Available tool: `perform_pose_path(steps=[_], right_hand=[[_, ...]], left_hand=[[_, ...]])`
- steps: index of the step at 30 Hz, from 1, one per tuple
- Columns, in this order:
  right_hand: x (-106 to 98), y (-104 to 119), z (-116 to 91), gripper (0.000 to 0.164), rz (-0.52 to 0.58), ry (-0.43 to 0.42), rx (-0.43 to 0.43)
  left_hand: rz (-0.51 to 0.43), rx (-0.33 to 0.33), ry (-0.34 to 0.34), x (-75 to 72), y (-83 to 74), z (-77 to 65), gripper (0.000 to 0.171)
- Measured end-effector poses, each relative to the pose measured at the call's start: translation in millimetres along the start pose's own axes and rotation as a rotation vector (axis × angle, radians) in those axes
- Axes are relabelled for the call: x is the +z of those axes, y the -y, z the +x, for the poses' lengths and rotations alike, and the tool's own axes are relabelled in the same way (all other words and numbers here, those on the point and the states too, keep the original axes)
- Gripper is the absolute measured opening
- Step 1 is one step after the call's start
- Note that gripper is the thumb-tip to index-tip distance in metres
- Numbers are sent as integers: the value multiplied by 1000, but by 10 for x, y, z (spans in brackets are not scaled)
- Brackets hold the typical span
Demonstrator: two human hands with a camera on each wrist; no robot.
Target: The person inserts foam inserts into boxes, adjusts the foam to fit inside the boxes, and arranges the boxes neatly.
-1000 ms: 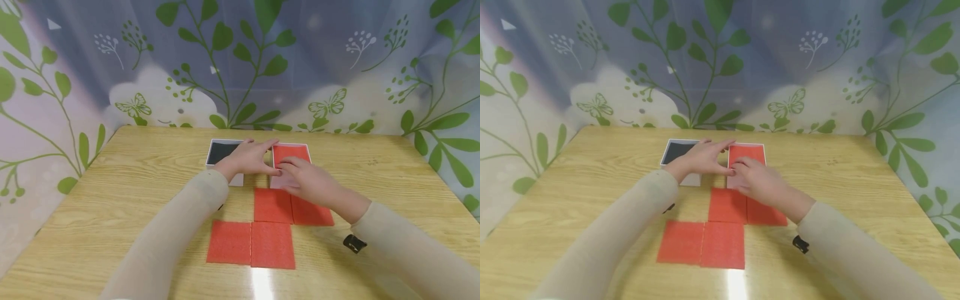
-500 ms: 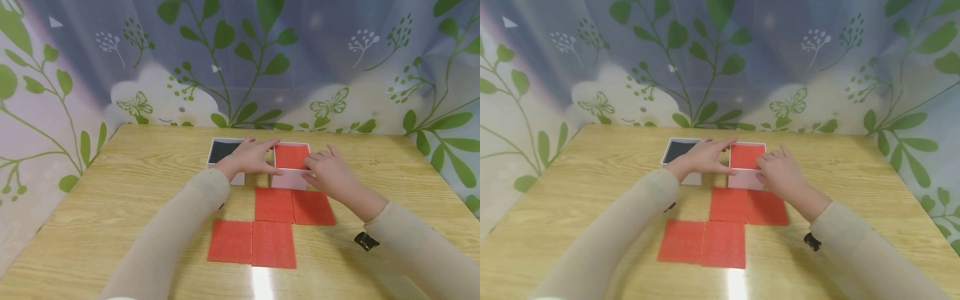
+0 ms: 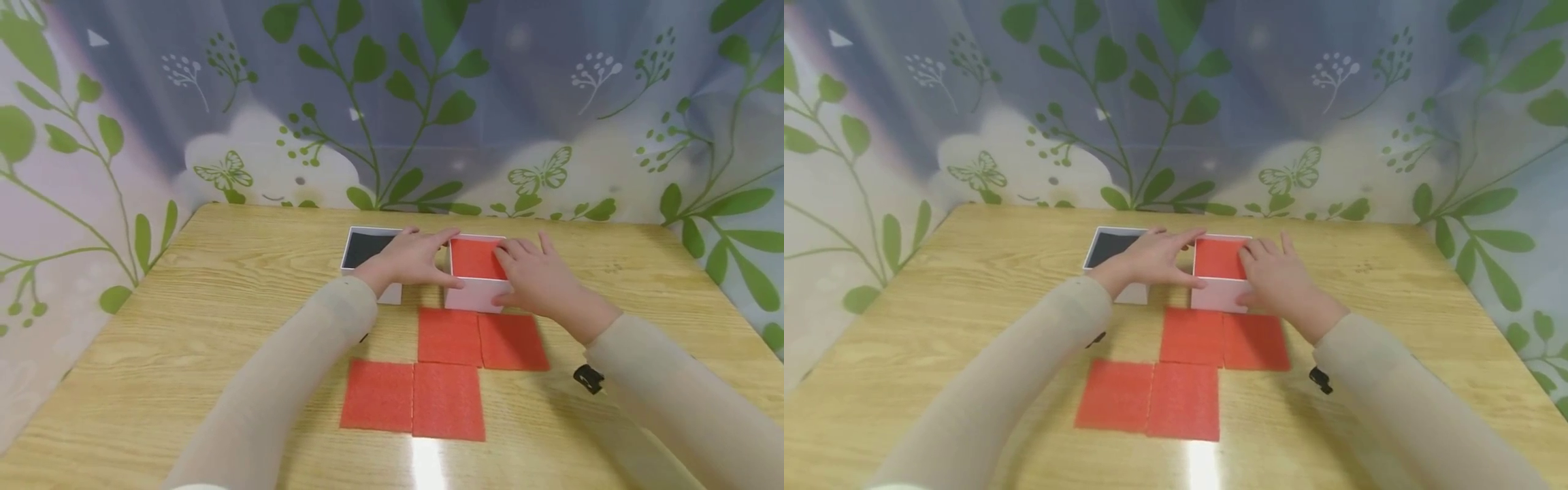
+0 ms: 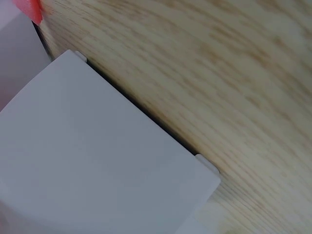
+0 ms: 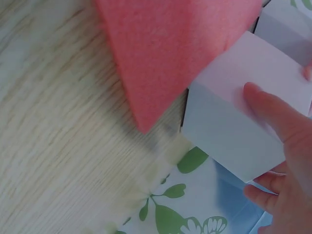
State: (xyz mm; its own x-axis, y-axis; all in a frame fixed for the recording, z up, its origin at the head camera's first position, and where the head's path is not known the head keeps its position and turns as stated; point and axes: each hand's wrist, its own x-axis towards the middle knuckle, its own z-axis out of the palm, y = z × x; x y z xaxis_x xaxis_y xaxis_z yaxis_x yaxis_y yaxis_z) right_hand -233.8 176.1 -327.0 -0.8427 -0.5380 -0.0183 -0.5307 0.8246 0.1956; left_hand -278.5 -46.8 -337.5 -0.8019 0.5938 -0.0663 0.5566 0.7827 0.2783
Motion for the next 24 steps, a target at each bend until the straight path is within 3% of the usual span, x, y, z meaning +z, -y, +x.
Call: perform_pose_path(steps=[6,15,24], right_hand=[[20,2,12,88,8,9,-11],[-60,38,-150,35,73,-158,-74],[-69,54,-195,21,103,-238,-100]], left_hand=[[7,-10,-9,10,7,3,100],[11,-21,-2,-19,-3,-14,100],[8,-10,-2,-3,-12,-13,100]])
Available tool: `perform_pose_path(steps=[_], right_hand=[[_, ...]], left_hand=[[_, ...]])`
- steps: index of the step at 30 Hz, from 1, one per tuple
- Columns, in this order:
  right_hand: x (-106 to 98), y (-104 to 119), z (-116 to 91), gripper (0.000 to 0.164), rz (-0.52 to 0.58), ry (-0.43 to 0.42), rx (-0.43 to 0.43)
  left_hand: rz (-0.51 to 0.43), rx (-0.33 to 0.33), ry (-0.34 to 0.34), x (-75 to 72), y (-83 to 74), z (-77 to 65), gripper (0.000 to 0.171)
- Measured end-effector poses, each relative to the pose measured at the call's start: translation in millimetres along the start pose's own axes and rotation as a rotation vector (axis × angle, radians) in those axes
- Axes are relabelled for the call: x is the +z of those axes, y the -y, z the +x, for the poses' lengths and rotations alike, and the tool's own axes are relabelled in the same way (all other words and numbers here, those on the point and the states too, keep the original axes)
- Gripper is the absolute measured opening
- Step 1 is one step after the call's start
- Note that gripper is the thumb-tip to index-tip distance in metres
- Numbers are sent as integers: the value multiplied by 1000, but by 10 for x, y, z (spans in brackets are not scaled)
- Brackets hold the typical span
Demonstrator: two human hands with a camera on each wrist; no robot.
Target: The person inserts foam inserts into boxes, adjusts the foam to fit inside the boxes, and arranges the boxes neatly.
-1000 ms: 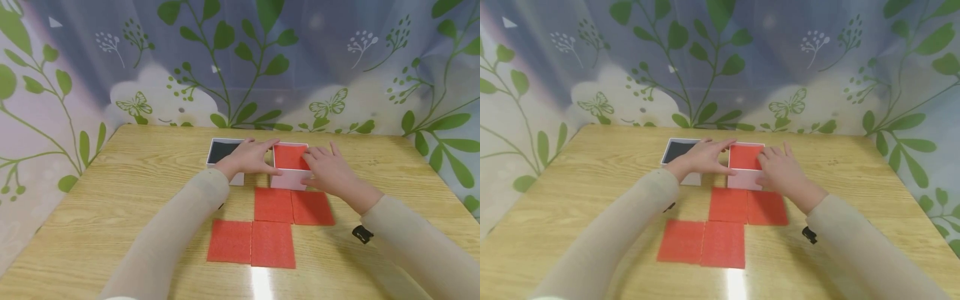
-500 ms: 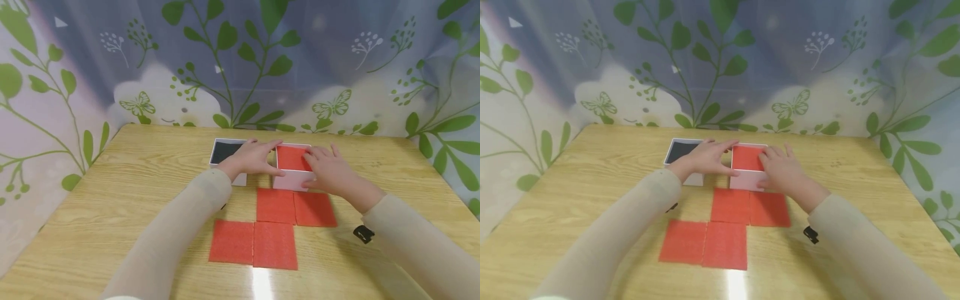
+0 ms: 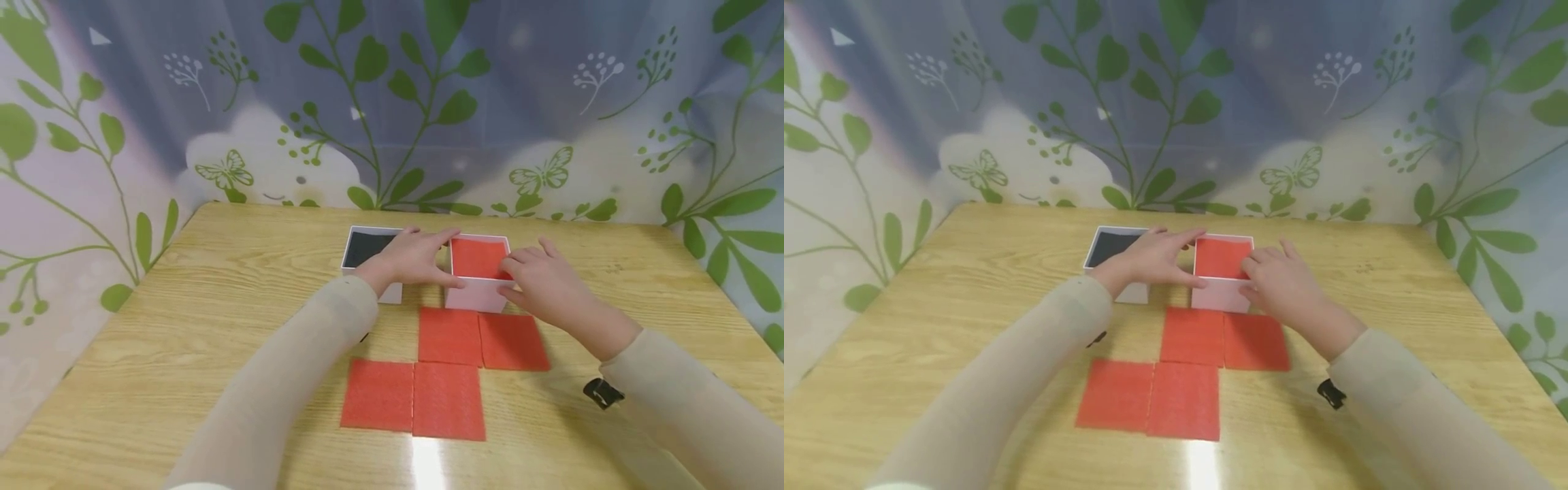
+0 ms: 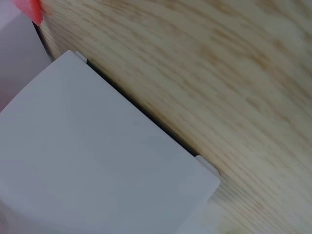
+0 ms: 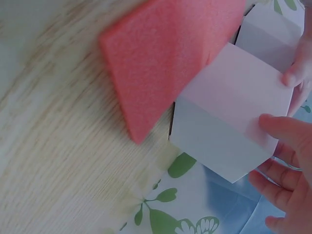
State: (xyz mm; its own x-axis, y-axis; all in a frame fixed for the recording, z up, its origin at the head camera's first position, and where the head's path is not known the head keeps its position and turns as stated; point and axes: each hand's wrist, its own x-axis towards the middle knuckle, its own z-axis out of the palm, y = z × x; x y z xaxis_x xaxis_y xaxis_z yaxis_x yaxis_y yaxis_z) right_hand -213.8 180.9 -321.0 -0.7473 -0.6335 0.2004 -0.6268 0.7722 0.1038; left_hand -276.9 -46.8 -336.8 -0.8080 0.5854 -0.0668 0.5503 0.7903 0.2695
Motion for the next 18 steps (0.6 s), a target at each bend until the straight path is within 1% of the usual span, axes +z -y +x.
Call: perform_pose_path(steps=[6,9,14,18], right_hand=[[-13,25,-8,16,-4,16,-12],[-1,34,-3,15,5,-1,-35],[45,106,28,20,88,-53,-100],[66,186,69,27,147,-64,-127]], left_hand=[[-2,-6,3,6,12,16,101],[-8,-2,2,4,13,15,101],[-3,-2,-1,11,7,14,100],[6,-4,-2,15,11,15,100]])
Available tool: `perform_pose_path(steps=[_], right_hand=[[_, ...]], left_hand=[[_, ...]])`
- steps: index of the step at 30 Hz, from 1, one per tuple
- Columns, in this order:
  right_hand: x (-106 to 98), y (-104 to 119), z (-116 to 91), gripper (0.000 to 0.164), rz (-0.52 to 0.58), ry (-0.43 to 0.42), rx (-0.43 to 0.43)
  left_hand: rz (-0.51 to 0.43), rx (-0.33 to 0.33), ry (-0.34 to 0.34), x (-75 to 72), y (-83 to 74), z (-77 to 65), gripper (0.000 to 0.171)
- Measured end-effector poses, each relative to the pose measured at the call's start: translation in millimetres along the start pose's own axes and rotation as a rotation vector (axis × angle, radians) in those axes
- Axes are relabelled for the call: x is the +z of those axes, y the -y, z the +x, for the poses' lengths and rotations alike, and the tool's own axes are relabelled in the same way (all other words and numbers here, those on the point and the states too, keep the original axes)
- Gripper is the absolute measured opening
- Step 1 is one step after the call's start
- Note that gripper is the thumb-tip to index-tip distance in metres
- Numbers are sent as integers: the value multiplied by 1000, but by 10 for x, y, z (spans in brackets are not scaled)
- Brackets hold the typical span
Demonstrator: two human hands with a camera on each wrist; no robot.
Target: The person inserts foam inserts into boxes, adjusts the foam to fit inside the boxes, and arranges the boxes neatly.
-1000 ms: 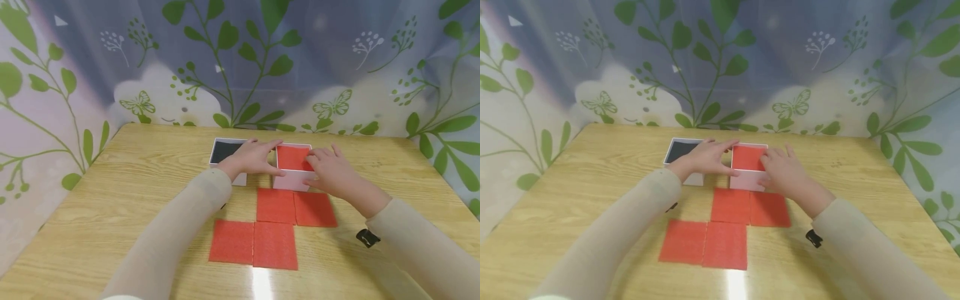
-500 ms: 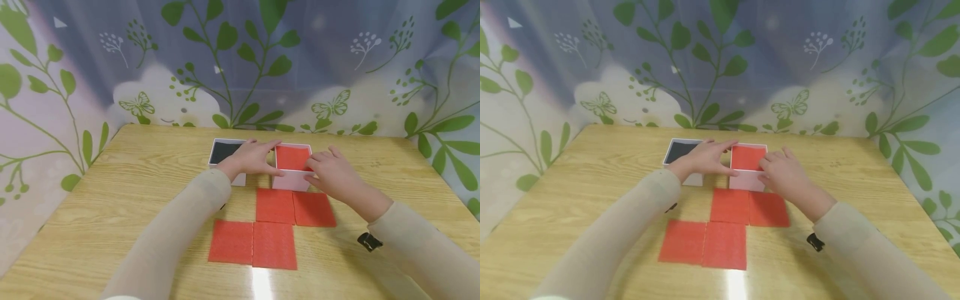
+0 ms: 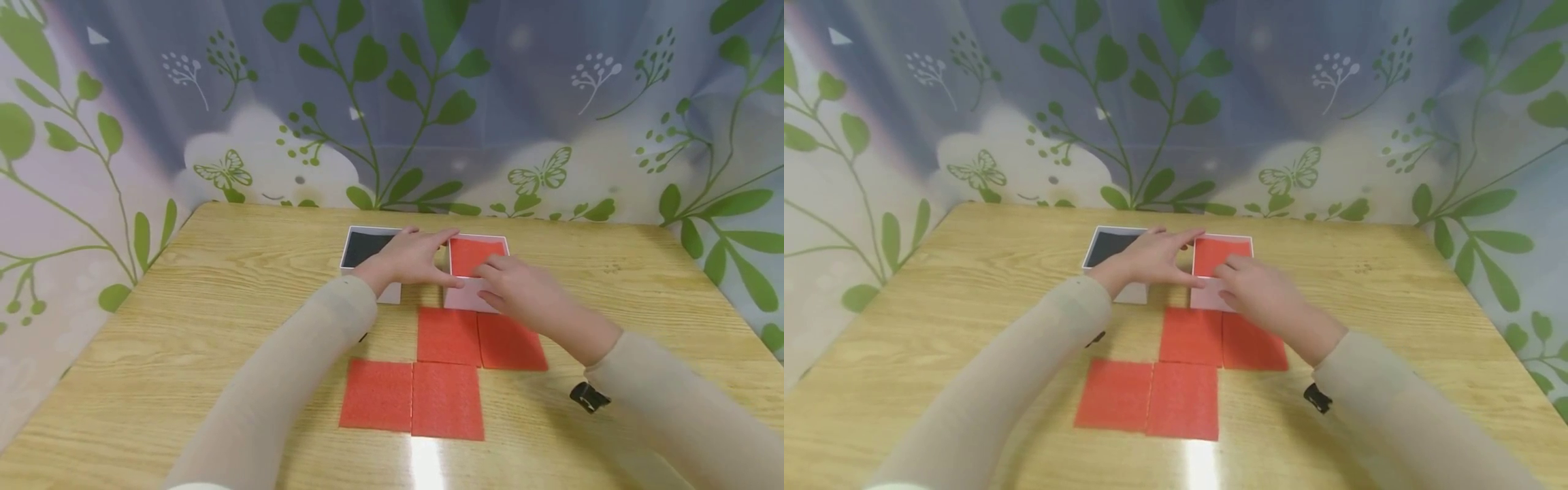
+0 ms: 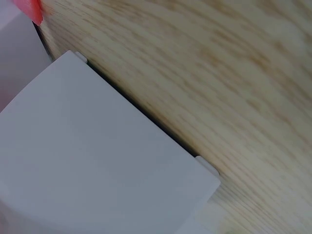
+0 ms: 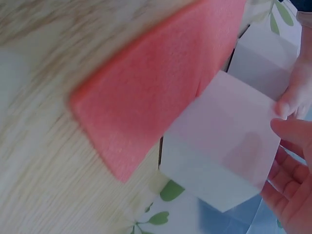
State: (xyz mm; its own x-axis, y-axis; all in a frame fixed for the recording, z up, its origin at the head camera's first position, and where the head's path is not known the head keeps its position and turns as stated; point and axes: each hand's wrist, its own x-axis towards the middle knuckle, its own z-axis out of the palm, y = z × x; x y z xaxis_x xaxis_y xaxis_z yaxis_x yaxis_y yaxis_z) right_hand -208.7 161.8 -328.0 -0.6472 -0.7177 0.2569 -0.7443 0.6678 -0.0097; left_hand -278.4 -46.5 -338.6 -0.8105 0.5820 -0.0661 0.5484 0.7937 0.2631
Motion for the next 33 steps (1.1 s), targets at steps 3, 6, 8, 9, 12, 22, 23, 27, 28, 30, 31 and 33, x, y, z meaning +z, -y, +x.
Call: perform_pose_path(steps=[3,6,8,9,12,22,23,27,28,30,31,33], right_hand=[[22,35,41,28,19,-4,-7],[52,52,83,27,49,-2,-2],[67,55,102,25,67,1,7],[74,53,109,24,75,3,11],[82,47,118,23,101,4,20],[60,63,105,30,138,31,28],[55,66,97,31,142,35,31],[47,79,49,37,156,33,34],[50,81,34,38,159,28,33],[46,88,3,39,164,13,23],[44,90,-12,38,164,6,18],[40,95,-42,37,165,-9,9]], left_hand=[[1,6,-2,1,1,6,99],[0,12,-6,3,5,4,98],[-1,13,-7,5,4,5,97],[0,12,-5,4,3,4,97],[-4,11,-3,5,0,6,97],[6,10,-2,8,2,-2,98],[5,12,-1,8,2,-4,98],[7,15,-1,5,-2,-14,98],[9,17,-4,4,-3,-15,98],[11,18,-10,0,-6,-17,97],[12,19,-13,-1,-9,-16,97],[8,20,-16,-3,-11,-11,98]])
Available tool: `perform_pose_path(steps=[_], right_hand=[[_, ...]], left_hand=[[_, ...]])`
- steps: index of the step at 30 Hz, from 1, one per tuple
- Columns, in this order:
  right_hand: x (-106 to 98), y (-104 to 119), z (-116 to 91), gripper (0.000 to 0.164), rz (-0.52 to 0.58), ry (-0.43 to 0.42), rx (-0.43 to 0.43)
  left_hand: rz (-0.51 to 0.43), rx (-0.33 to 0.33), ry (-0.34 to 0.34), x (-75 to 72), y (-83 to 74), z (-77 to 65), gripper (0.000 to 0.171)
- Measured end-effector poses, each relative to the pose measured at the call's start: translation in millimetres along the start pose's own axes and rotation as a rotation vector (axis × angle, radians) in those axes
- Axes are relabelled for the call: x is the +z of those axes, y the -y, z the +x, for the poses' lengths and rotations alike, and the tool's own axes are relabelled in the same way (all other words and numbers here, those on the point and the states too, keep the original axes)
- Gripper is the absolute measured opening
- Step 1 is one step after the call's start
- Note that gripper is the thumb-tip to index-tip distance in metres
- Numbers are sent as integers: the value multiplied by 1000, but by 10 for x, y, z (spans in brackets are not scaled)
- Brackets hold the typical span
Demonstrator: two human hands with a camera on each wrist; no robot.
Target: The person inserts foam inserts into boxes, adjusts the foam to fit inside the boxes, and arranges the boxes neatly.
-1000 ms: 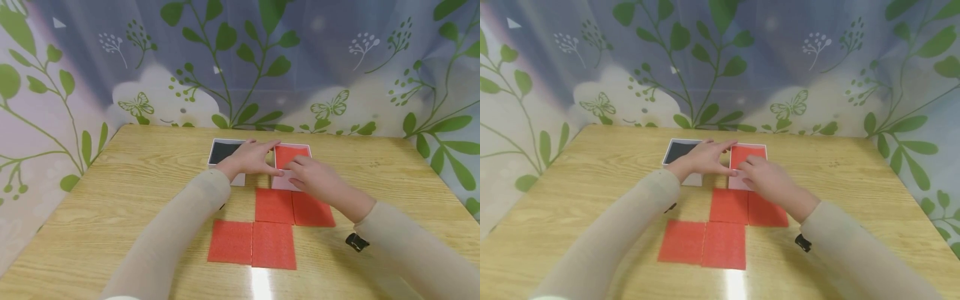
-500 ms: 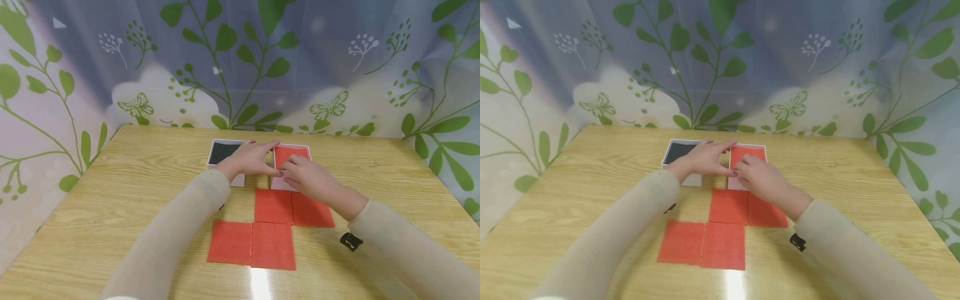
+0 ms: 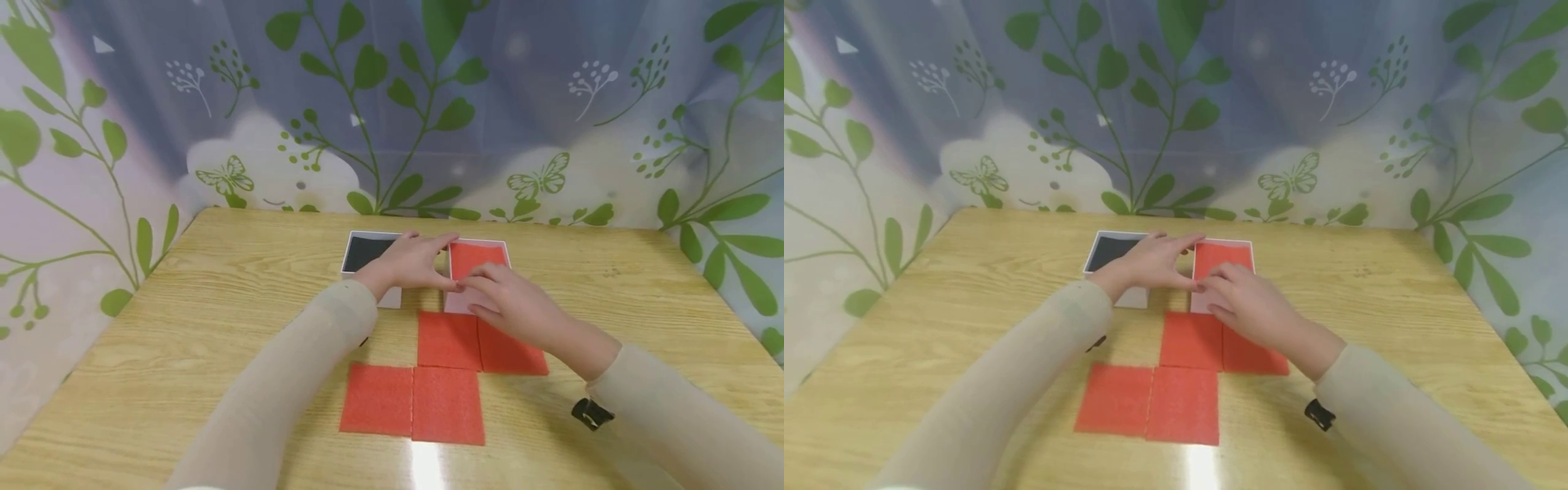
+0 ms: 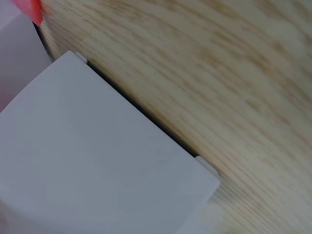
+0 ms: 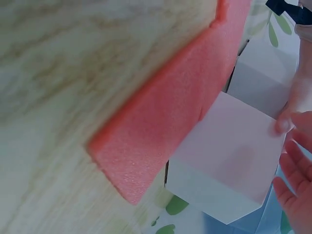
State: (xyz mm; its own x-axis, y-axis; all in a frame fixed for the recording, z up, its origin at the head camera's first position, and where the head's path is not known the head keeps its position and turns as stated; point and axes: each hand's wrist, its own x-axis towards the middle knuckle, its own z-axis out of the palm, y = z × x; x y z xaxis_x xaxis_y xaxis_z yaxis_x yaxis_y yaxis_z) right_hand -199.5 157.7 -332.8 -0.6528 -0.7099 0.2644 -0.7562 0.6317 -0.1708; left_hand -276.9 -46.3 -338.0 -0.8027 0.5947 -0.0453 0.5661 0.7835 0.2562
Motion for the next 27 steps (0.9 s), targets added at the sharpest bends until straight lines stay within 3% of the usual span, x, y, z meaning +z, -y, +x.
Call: perform_pose_path(steps=[7,14,27], right_hand=[[28,55,-77,42,-7,-21,-74],[138,93,-125,39,-43,81,-106],[266,150,-184,46,-11,274,-39]], left_hand=[[1,-9,11,6,-1,11,97],[-7,-11,6,18,6,15,97],[5,-11,-5,17,8,7,98]])
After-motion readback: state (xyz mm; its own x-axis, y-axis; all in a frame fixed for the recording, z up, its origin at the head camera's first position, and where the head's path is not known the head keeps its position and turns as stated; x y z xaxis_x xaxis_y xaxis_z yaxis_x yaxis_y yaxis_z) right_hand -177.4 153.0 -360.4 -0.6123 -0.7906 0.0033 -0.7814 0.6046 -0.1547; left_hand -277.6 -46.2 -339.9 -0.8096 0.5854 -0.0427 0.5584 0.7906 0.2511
